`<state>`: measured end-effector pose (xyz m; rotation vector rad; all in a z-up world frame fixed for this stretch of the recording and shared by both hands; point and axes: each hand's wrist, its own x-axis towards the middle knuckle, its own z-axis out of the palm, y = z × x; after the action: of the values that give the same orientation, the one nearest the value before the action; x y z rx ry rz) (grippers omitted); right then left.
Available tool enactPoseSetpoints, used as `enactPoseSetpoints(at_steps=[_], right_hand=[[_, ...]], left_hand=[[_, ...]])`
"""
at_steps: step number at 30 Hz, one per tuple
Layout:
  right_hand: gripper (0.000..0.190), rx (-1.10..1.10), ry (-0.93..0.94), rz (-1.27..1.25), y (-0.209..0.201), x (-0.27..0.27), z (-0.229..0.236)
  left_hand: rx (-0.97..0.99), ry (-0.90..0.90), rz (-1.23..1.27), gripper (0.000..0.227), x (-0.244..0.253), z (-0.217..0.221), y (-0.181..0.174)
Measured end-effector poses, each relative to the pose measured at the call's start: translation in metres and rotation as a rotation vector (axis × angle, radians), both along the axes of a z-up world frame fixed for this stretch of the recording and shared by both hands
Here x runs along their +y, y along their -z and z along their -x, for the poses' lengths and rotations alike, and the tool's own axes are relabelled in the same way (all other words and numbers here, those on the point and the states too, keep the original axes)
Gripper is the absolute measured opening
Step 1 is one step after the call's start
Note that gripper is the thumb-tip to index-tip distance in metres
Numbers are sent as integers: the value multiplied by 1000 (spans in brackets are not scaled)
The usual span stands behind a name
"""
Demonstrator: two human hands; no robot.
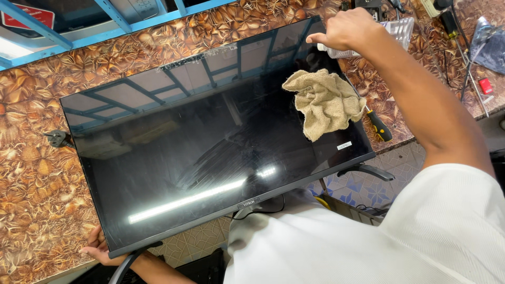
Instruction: The person cleans a flat-screen TV placed on a workbench using a cloth and a liquid from a plastic bottle. They wipe the screen repeatedly, occasionally applying more liquid to the cloth, and also wipe the edges and frame of the TV.
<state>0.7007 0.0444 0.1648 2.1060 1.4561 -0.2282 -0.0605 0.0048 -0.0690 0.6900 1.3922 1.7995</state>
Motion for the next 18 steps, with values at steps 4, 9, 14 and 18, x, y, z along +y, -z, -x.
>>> enactPoseSetpoints(at_steps=[4,9,14,18], right_hand=[[100,-51,-5,-3,9,12,3],[99,-43,41,35,9,13,7],[102,-19,75,70,5,9,14],[96,-24,61,-28,12,5,8]], left_hand=[[-15,-12,0,57,0,-5,-4],[-10,-44,8,59,1,-6,-5],[-59,-28,-2,58,0,-8,-8],[-19,1,0,58,-1,-13,-16]])
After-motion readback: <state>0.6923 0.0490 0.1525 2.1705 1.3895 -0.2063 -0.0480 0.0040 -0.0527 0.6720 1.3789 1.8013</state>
